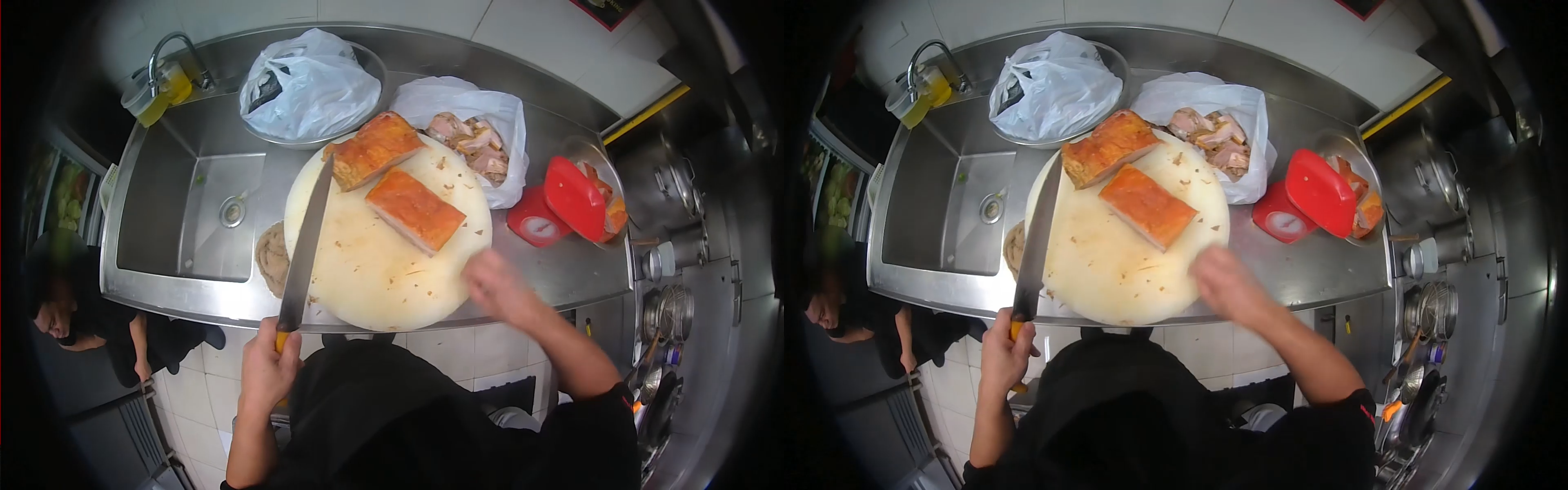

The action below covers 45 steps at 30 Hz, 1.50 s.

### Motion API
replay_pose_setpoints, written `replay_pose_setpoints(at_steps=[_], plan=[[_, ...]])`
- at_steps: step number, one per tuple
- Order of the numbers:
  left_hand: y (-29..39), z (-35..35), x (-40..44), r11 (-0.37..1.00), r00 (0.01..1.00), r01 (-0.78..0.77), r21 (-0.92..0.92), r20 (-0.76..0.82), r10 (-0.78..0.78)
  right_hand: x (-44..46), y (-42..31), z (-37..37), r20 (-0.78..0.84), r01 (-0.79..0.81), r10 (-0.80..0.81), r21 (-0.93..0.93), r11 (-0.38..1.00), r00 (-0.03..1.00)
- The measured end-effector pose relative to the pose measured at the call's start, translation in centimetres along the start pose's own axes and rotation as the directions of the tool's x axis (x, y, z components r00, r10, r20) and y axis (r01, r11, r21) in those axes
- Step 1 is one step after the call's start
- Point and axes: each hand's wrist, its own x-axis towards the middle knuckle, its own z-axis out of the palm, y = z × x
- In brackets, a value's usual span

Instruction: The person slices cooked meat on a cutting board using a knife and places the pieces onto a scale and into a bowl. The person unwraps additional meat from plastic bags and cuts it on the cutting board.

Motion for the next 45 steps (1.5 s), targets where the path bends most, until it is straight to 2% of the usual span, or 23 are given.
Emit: replay_pose_setpoints(at_steps=[1, 3, 5, 8, 9, 12, 15, 18, 21, 22, 26, 27, 30, 33, 38, 41, 44, 45], plan=[[0.4, 0.0, -0.1, 1.000, 1.000, 0.029, 0.010, 0.010, -0.029, 1.7, 1.0, -1.2, -0.127, -0.025, 0.016, -0.067, 0.997, 0.992], [0.5, 0.2, -0.1, 1.000, 1.000, 0.010, -0.007, -0.002, -0.010, 6.0, 3.1, -4.4, -0.197, -0.239, 0.216, -0.104, 0.965, 0.956], [0.5, 0.3, -0.6, 1.000, 1.000, 0.013, -0.027, -0.020, -0.013, 9.8, 4.1, -7.0, -0.179, -0.081, -0.007, -0.476, 0.876, 0.984], [1.0, 0.3, -1.0, 0.999, 0.999, 0.014, -0.051, -0.042, -0.016, 13.7, 4.6, -6.1, 0.016, -0.221, 0.242, -0.358, 0.907, 0.970], [1.1, 0.4, -1.2, 0.999, 0.999, 0.009, -0.051, -0.046, -0.012, 14.0, 3.8, -4.4, 0.006, -0.276, 0.290, -0.294, 0.915, 0.957], [0.8, 0.6, -1.4, 0.998, 0.999, -0.008, -0.068, -0.053, 0.004, 15.5, 0.5, -0.9, 0.302, -0.410, 0.473, -0.250, 0.877, 0.828], [1.0, 0.5, -1.6, 0.997, 0.998, 0.018, -0.077, -0.051, -0.022, 14.5, -2.7, -0.7, 0.171, -0.424, 0.438, -0.114, 0.899, 0.883], [0.7, 0.4, -1.4, 0.999, 1.000, -0.017, 0.035, -0.012, 0.017, 12.5, -5.2, 1.0, 0.081, -0.242, 0.256, -0.154, 0.958, 0.963], [1.9, -0.1, -1.2, 0.999, 1.000, -0.021, 0.030, 0.022, 0.020, 10.1, -6.7, 3.8, 0.054, 0.021, -0.008, -0.253, 0.967, 0.999], [2.4, -0.4, -1.2, 0.999, 0.999, -0.036, 0.035, 0.031, 0.035, 9.9, -6.9, 3.9, 0.086, -0.023, 0.046, -0.252, 0.968, 0.995], [3.9, -1.2, -1.6, 0.939, 0.983, -0.183, 0.292, 0.058, 0.173, 9.4, -7.9, 1.3, 0.184, -0.169, 0.214, -0.234, 0.957, 0.959], [4.3, -1.4, -1.7, 0.933, 0.986, -0.164, 0.319, 0.082, 0.145, 9.4, -8.2, 0.9, 0.203, -0.200, 0.245, -0.219, 0.955, 0.948], [5.8, -2.1, -2.2, 0.905, 0.985, -0.135, 0.404, 0.157, 0.077, 10.6, -8.6, 1.5, -0.024, 0.004, -0.006, -0.063, 0.998, 1.000], [7.1, -2.9, -2.6, 0.871, 0.976, -0.148, 0.469, 0.209, 0.053, 11.5, -7.8, 3.6, -0.079, -0.032, 0.036, 0.049, 0.998, 0.996], [7.2, -3.3, -3.2, 0.849, 0.968, -0.184, 0.496, 0.242, 0.068, 11.5, -6.8, 5.1, -0.146, -0.018, 0.018, 0.001, 1.000, 0.989], [7.6, -4.5, -4.4, 0.822, 0.967, -0.158, 0.547, 0.256, 0.015, 11.6, -6.7, 5.2, -0.158, -0.005, 0.005, 0.000, 1.000, 0.987], [7.9, -6.0, -5.3, 0.786, 0.938, -0.108, 0.608, 0.324, -0.121, 11.7, -6.9, 5.1, -0.166, 0.006, -0.006, 0.001, 1.000, 0.986], [8.0, -5.9, -4.9, 0.785, 0.934, -0.133, 0.605, 0.341, -0.105, 11.7, -7.0, 5.2, -0.163, 0.008, -0.008, 0.002, 1.000, 0.987]])
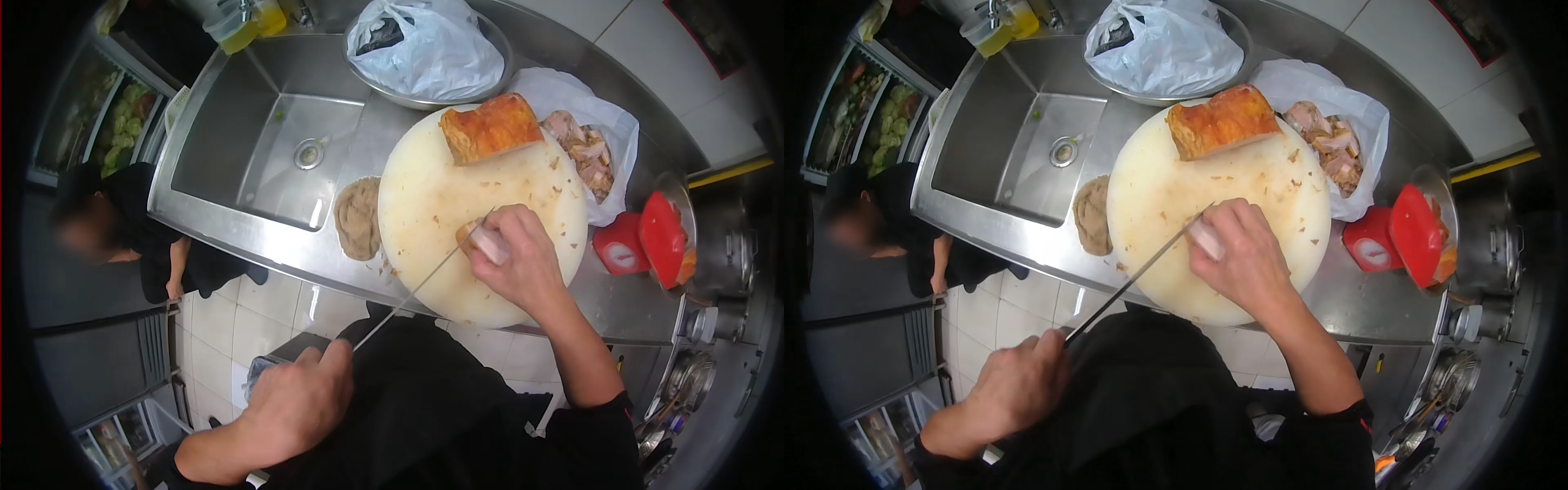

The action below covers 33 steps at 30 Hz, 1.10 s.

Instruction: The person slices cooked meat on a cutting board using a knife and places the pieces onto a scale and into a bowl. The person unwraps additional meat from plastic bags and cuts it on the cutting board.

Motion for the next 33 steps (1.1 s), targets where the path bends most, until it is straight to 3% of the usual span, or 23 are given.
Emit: replay_pose_setpoints(at_steps=[5, 14, 17, 20, 22, 24, 26, 28, 31, 32, 33], plan=[[1.3, -0.1, 5.3, 0.996, 0.997, -0.082, -0.020, 0.004, 0.082, 0.0, -0.1, 0.0, -0.025, 0.009, -0.009, -0.012, 1.000, 1.000], [3.9, 3.4, 14.2, 0.990, 0.991, -0.115, -0.079, -0.075, 0.109, 0.1, -0.4, 0.3, -0.035, 0.003, -0.004, -0.006, 1.000, 0.999], [4.2, 4.6, 17.1, 0.992, 0.996, -0.086, -0.095, -0.034, 0.083, 0.0, -0.3, 0.3, -0.013, -0.014, 0.014, -0.022, 1.000, 1.000], [1.2, 4.9, 12.7, 0.984, 0.988, -0.144, -0.106, -0.078, 0.136, 0.0, -0.2, 0.3, 0.009, -0.038, 0.038, -0.025, 0.999, 0.999], [-0.8, 4.4, 9.1, 0.997, 0.999, -0.023, -0.080, 0.046, 0.026, 0.1, 0.0, 0.2, 0.022, -0.051, 0.051, -0.003, 0.999, 0.998], [-1.4, 4.3, 8.1, 1.000, 0.996, -0.009, -0.014, 0.088, 0.010, 0.4, 0.0, 0.1, 0.032, -0.062, 0.061, 0.035, 0.997, 0.998], [-1.4, 4.2, 8.1, 1.000, 0.995, 0.000, 0.014, 0.097, -0.002, 1.9, -0.9, 0.0, 0.065, 0.090, -0.085, -0.073, 0.993, 0.994], [-1.5, 3.9, 8.3, 1.000, 0.995, -0.002, 0.023, 0.097, 0.000, 3.7, -1.9, 0.7, 0.205, 0.174, -0.145, -0.129, 0.976, 0.968], [-0.5, 3.0, 8.5, 0.993, 0.968, 0.111, 0.050, 0.220, -0.119, 6.6, -2.9, 2.9, 0.516, 0.169, -0.056, -0.175, 0.970, 0.855], [-0.6, 3.3, 8.6, 0.993, 0.977, 0.107, 0.041, 0.183, -0.113, 7.4, -2.6, 4.0, 0.591, 0.144, 0.015, -0.220, 0.965, 0.807], [-1.1, 4.2, 8.7, 0.995, 0.984, 0.098, 0.031, 0.146, -0.101, 7.9, -2.1, 5.3, 0.604, 0.182, -0.026, -0.199, 0.963, 0.797]])
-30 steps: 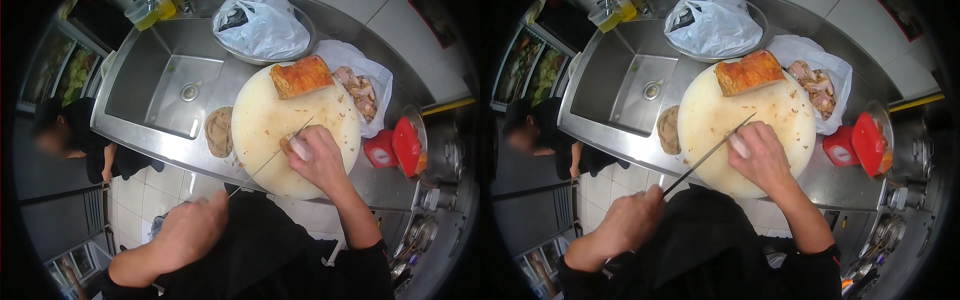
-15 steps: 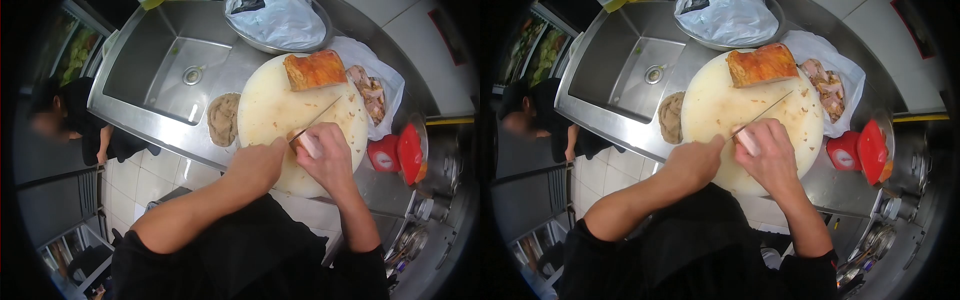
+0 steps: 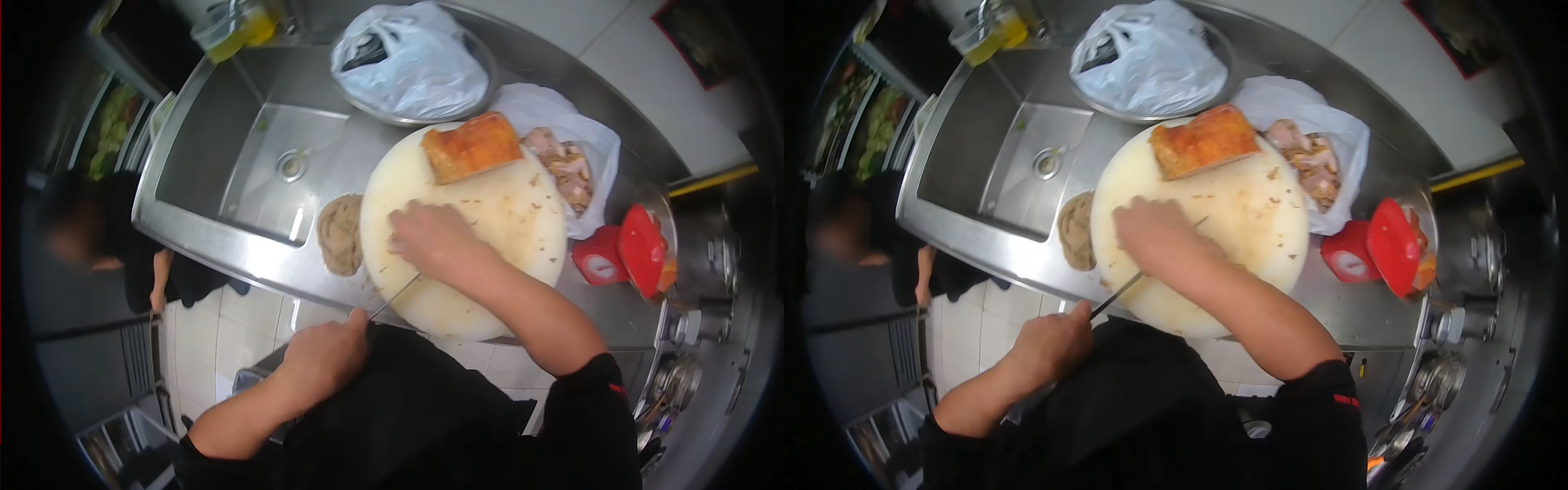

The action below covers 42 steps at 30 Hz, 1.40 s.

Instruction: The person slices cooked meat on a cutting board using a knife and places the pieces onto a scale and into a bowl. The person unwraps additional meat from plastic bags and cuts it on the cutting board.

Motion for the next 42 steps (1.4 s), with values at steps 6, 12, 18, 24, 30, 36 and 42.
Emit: replay_pose_setpoints(at_steps=[6, 12, 18, 24, 30, 36, 42], plan=[[0.2, 0.0, 0.0, 0.998, 0.998, 0.063, -0.001, -0.012, -0.063, 0.2, 1.7, -1.0, -0.249, 0.028, 0.009, 0.147, 0.989, 0.968], [1.0, -0.9, -0.3, 0.997, 0.997, 0.073, 0.034, 0.019, -0.074, -8.0, 12.0, -8.3, -0.367, -0.287, 0.326, 0.159, 0.945, 0.871], [1.9, -0.7, 0.1, 0.998, 0.999, 0.042, 0.055, -0.027, -0.040, -8.4, 24.9, -7.2, -0.313, -0.493, 0.489, 0.073, 0.867, 0.814], [2.6, 0.3, -0.2, 0.996, 0.993, 0.064, 0.067, -0.103, -0.057, -6.5, 28.5, -2.6, -0.203, -0.548, 0.511, -0.233, 0.803, 0.835], [3.0, 1.1, -0.6, 0.996, 0.987, 0.089, 0.017, -0.132, -0.086, -3.6, 33.3, -2.3, -0.491, -0.642, 0.508, -0.148, 0.752, 0.708], [2.8, 0.9, -0.6, 1.000, 0.968, -0.015, -0.023, -0.251, 0.009, -3.9, 34.7, -2.9, -0.395, -0.661, 0.544, -0.283, 0.695, 0.741], [1.6, -0.6, -1.8, 0.993, 0.941, -0.097, -0.072, -0.333, 0.068, -12.5, 16.5, -7.1, -0.222, -0.343, 0.422, 0.320, 0.883, 0.879]])
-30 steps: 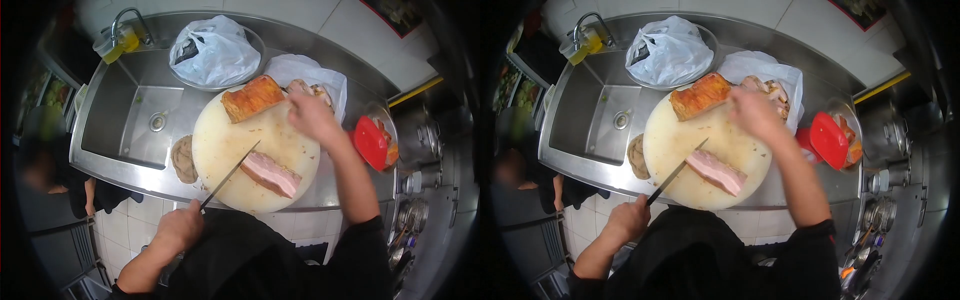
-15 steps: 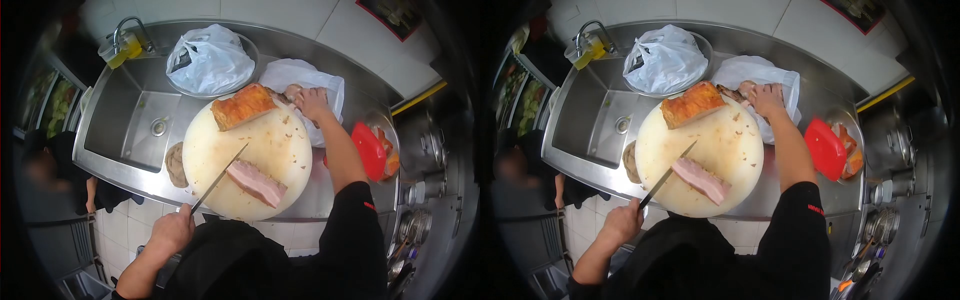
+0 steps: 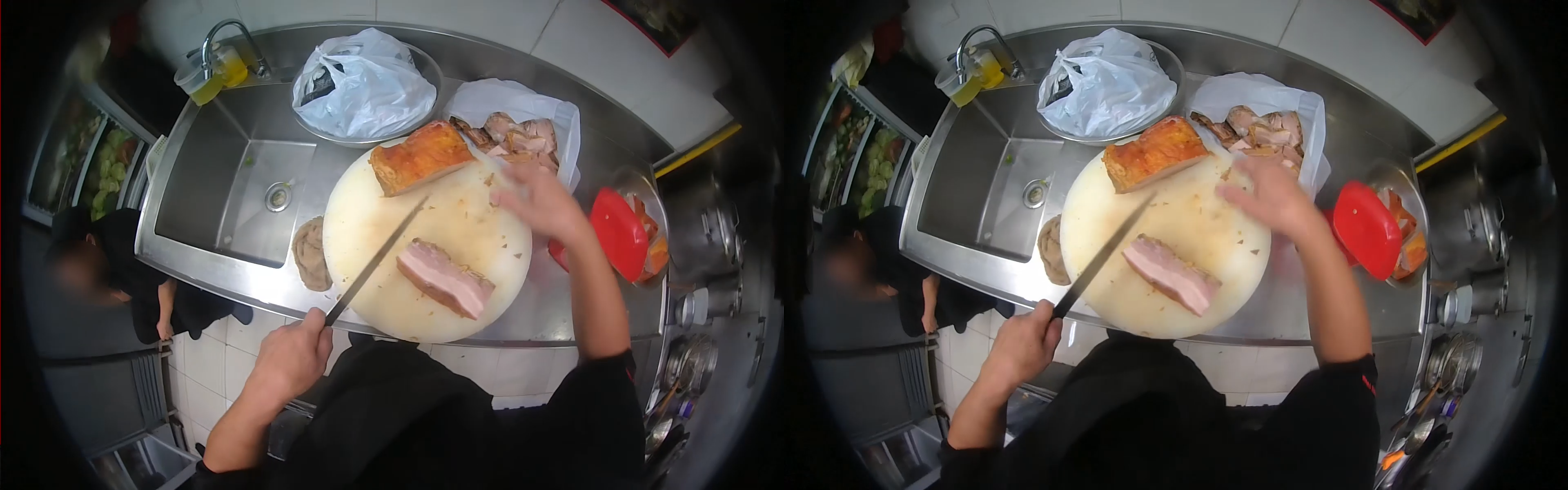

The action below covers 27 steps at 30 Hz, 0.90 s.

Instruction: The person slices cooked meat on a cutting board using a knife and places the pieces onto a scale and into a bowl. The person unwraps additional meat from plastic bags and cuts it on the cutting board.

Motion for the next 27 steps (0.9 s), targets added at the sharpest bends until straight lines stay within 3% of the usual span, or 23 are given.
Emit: replay_pose_setpoints(at_steps=[1, 3, 5, 9, 12, 13, 16, 17, 20, 23, 27], plan=[[-0.5, 0.1, -0.5, 0.997, 0.997, -0.033, -0.063, -0.069, 0.029, -3.3, -1.7, 0.5, 0.090, -0.062, 0.053, 0.103, 0.993, 0.995], [-1.0, -0.1, -0.8, 0.983, 0.988, -0.085, -0.161, -0.143, 0.062, -9.1, -2.5, 3.7, 0.085, 0.067, -0.088, 0.220, 0.973, 0.992], [-0.5, 0.0, -0.8, 0.966, 0.987, -0.101, -0.239, -0.149, 0.066, -12.5, -4.1, 6.1, -0.031, 0.060, -0.054, 0.244, 0.968, 0.998], [1.1, 0.8, 0.2, 0.919, 0.968, -0.248, -0.307, -0.117, 0.222, -13.7, -5.4, 10.9, -0.211, 0.022, 0.031, 0.241, 0.970, 0.977], [2.3, 0.6, 1.8, 0.914, 0.983, -0.180, -0.362, -0.028, 0.182, -11.4, -6.6, 10.1, -0.098, -0.111, 0.195, 0.545, 0.831, 0.976], [2.5, 0.5, 2.3, 0.914, 0.983, -0.179, -0.365, -0.029, 0.181, -9.8, -4.8, 10.9, 0.012, -0.151, 0.182, 0.614, 0.774, 0.983], [2.8, 0.1, 2.5, 0.919, 0.988, -0.154, -0.362, -0.042, 0.149, -7.2, -4.0, 9.7, 0.422, -0.455, 0.235, 0.559, 0.693, 0.876], [2.8, 0.0, 2.5, 0.928, 0.986, -0.166, -0.333, -0.055, 0.157, -7.4, -4.0, 9.6, 0.300, -0.289, 0.158, 0.465, 0.837, 0.941], [3.9, -0.4, 2.4, 0.958, 0.989, -0.143, -0.247, -0.011, 0.145, -9.5, -5.6, 8.3, 0.009, -0.243, 0.245, 0.165, 0.956, 0.969], [4.5, 0.7, 2.7, 0.965, 0.987, -0.153, -0.213, 0.016, 0.160, -10.9, -4.8, 9.9, -0.017, -0.012, 0.018, 0.295, 0.956, 1.000], [5.2, 1.7, 3.2, 0.963, 0.979, -0.197, -0.182, 0.008, 0.202, -11.4, -5.5, 10.2, -0.042, -0.075, 0.102, 0.422, 0.904, 0.994]])
